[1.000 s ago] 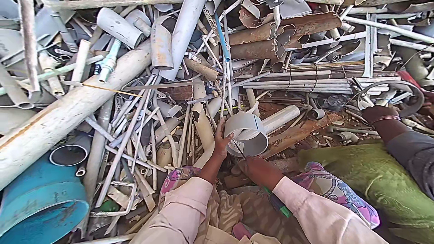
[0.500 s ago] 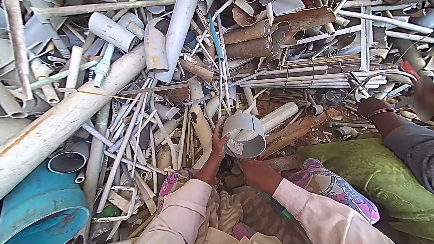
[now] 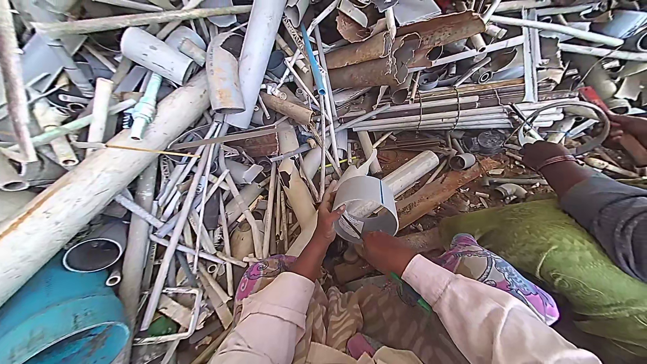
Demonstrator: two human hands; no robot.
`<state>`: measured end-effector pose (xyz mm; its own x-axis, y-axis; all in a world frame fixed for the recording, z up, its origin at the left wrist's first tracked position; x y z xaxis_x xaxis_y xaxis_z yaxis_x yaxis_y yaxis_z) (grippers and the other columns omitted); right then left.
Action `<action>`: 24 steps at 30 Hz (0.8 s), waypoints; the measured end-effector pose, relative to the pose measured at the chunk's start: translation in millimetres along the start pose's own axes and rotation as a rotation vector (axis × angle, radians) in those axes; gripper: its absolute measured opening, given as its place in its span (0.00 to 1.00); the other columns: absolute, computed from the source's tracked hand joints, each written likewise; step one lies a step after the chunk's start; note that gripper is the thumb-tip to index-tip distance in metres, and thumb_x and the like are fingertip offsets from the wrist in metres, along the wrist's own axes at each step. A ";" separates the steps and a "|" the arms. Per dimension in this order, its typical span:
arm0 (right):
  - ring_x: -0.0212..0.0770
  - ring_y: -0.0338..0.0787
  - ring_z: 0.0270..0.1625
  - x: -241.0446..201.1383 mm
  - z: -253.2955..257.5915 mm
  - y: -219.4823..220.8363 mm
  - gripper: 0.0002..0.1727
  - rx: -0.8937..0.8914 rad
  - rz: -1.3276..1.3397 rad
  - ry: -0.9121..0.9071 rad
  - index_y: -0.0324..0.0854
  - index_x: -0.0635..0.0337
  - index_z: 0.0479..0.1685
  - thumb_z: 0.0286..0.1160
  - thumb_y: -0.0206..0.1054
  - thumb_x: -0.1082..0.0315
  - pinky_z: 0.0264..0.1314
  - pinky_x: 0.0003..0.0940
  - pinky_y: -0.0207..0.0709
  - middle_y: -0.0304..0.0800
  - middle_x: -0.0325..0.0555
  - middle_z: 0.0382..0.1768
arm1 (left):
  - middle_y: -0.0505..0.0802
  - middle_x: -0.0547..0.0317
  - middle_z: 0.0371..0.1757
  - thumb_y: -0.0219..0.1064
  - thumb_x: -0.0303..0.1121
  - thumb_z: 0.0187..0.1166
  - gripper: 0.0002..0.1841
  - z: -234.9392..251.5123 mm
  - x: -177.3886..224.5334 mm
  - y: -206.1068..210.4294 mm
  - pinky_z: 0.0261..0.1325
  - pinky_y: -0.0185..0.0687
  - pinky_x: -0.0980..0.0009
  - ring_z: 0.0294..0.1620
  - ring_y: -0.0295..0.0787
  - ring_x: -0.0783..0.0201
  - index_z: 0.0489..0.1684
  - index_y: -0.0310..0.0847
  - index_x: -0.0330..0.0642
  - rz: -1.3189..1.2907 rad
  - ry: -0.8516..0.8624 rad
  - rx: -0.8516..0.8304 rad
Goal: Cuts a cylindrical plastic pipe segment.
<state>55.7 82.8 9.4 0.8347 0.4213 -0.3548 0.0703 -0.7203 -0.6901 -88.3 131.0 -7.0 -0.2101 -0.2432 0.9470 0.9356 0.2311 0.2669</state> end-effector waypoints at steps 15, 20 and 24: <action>0.64 0.88 0.63 -7.6 -7.8 1.8 0.22 0.007 0.027 0.005 0.73 0.67 0.72 0.96 0.48 0.60 0.63 0.61 0.78 0.85 0.67 0.59 | 0.74 0.34 0.79 0.63 0.27 0.71 0.40 4.7 2.9 -24.9 0.75 0.73 0.65 0.74 0.76 0.57 0.88 0.51 0.29 -0.017 -0.036 0.184; 0.65 0.86 0.68 -3.5 2.7 2.8 0.22 0.009 -0.005 0.009 0.74 0.69 0.72 0.94 0.50 0.61 0.66 0.63 0.77 0.84 0.69 0.62 | 0.72 0.35 0.81 0.63 0.30 0.69 0.42 4.4 -0.3 -15.9 0.75 0.74 0.65 0.75 0.76 0.58 0.89 0.49 0.30 -0.049 -0.058 0.140; 0.65 0.87 0.66 -2.9 2.0 4.9 0.21 -0.012 -0.007 0.014 0.74 0.69 0.71 0.93 0.51 0.61 0.65 0.64 0.78 0.85 0.68 0.61 | 0.77 0.38 0.76 0.64 0.32 0.66 0.45 2.5 3.6 -7.4 0.71 0.76 0.69 0.69 0.80 0.64 0.89 0.49 0.29 -0.024 -0.044 0.072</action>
<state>52.6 79.2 5.8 0.8414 0.4192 -0.3411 0.0828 -0.7237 -0.6852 -96.7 130.8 -5.1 -0.2458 -0.2084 0.9467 0.9075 0.2936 0.3002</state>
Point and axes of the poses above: each hand's wrist, its own z-axis towards the middle knuckle, its own y-axis out of the palm, x = y × z, the point moved 10 cm from there along z, towards the middle knuckle
